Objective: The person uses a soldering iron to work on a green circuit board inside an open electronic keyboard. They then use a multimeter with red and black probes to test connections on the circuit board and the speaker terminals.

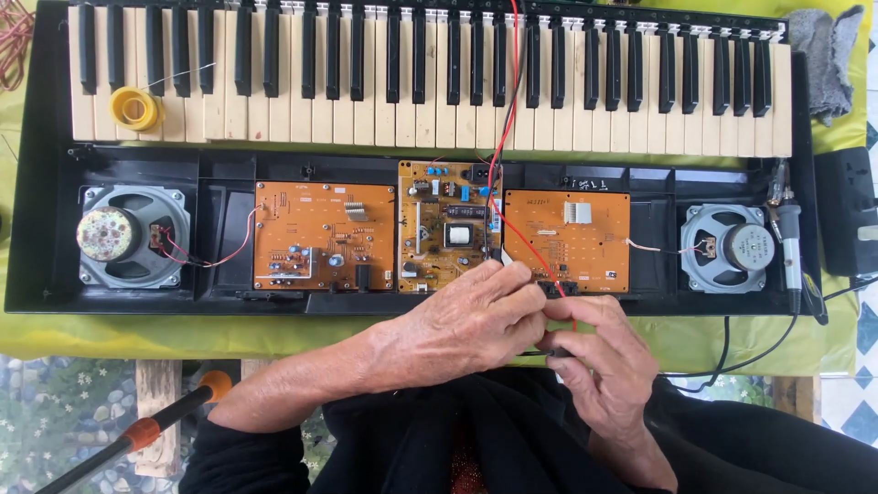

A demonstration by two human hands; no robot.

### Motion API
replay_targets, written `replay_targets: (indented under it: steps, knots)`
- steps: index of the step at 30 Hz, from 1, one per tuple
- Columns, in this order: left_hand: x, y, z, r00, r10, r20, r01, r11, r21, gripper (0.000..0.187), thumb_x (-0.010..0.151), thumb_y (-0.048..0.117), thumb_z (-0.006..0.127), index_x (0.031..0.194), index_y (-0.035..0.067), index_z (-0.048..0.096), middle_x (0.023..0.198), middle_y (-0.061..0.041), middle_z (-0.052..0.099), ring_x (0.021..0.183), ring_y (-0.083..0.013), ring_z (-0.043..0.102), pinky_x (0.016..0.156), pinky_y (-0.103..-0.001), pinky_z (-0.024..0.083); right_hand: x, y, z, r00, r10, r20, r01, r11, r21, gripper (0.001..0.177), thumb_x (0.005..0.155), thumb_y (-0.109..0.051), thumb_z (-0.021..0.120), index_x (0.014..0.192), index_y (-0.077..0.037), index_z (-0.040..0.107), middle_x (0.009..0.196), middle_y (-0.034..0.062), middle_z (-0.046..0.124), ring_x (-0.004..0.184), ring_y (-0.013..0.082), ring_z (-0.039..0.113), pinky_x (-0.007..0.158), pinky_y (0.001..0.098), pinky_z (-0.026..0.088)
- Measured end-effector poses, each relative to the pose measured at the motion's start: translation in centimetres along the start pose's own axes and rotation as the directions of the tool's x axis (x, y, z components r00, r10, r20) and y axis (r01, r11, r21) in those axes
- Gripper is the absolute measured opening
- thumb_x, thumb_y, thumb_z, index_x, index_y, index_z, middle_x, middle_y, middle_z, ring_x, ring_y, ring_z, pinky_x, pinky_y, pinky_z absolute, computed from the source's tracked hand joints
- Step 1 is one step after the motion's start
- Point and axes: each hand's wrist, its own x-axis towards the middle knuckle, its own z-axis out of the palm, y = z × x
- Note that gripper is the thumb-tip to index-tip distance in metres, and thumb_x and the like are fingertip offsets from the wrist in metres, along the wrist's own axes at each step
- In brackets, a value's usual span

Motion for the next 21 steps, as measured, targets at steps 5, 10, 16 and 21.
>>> replay_targets:
  steps: [5,10,16,21]
  knots:
    - [-0.5,0.6,0.0,0.996,-0.038,-0.085,0.031,0.996,-0.083,0.019,0.107,-0.005,0.052,0.088,-0.003,0.055,0.094,-0.011,0.044,0.087,-0.0287,0.046,0.07,-0.041,0.042,-1.2,0.2,0.4,0.982,0.179,0.067,-0.188,0.966,0.175,0.041,0.101,-0.036,0.054,0.09,0.0,0.07,0.11,0.0221,0.068,0.097,0.0286,0.069,0.086,0.0342,0.056]
    - [-0.7,0.6,-0.1,0.989,0.004,-0.146,-0.004,1.0,0.002,0.019,0.107,-0.001,0.046,0.1,-0.01,0.062,0.106,-0.016,0.055,0.096,-0.0313,0.059,0.082,-0.044,0.054,-1.6,0.8,0.7,0.962,0.241,0.128,-0.26,0.951,0.168,0.035,0.101,-0.033,0.057,0.096,-0.001,0.07,0.112,0.0188,0.073,0.099,0.0269,0.075,0.091,0.0329,0.057]
    - [-1.9,0.9,-0.9,0.905,0.125,-0.408,-0.022,0.969,0.248,0.004,0.098,0.013,0.074,0.097,0.009,0.075,0.108,-0.006,0.071,0.091,-0.0195,0.066,0.079,-0.03,0.05,-3.3,2.0,1.5,0.901,0.432,0.045,-0.404,0.797,0.449,0.032,0.104,-0.032,0.056,0.1,-0.003,0.068,0.106,0.0186,0.074,0.073,0.0185,0.077,0.058,0.0212,0.054]
    - [-4.5,3.2,3.5,0.937,-0.249,-0.244,0.209,0.961,-0.178,0.041,0.109,0.031,0.053,0.116,-0.008,0.062,0.091,-0.02,0.067,0.071,-0.0265,0.058,0.058,-0.038,0.045,-4.0,2.5,1.6,0.88,0.472,0.054,-0.368,0.606,0.705,0.03,0.108,-0.029,0.055,0.097,-0.004,0.067,0.113,0.0193,0.069,0.077,0.0154,0.072,0.062,0.0172,0.054]
